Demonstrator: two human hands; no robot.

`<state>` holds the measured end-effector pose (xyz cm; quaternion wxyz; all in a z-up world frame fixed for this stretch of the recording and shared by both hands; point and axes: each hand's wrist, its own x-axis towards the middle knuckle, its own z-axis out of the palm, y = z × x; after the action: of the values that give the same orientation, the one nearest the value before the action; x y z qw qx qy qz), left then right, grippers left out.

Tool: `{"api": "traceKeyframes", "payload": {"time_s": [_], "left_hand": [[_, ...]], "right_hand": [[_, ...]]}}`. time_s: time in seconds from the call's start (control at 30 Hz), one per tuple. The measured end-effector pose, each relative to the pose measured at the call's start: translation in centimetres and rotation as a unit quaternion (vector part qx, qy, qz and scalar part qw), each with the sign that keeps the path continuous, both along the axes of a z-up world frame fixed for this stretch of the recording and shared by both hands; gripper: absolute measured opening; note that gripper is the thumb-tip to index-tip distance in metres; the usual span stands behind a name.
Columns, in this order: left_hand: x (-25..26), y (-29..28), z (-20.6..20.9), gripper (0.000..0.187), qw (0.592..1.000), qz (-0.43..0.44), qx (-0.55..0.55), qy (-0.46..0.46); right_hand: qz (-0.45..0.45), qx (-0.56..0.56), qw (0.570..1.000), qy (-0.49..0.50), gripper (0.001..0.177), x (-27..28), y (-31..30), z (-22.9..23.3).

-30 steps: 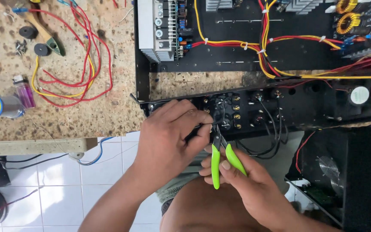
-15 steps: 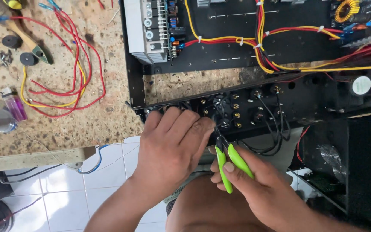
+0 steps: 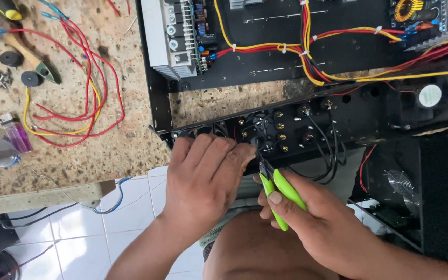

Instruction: The person uses a soldering iron to attach wires to a circuit board inside an electronic device. They then use wire cutters to trim the excess wire ends and continue soldering additional connections.

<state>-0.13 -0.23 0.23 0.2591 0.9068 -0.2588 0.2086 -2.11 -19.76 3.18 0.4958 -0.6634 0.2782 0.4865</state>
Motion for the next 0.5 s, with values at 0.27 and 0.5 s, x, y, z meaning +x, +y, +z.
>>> {"api": "traceKeyframes", "payload": {"time_s": [0.27,0.5], "left_hand": [[0.12,-0.03,-0.06,0.01,1.0,-0.002,0.004,-0.008],[0.03,0.02,0.06,0.01,1.0,-0.005,0.006,-0.001]], "right_hand": [[0.112,0.008,0.987,-0.115,0.035,-0.49,-0.57,-0.65],[0.198,-0.009,0.97,-0.139,0.038,-0.1,-0.94,-0.61]]}}
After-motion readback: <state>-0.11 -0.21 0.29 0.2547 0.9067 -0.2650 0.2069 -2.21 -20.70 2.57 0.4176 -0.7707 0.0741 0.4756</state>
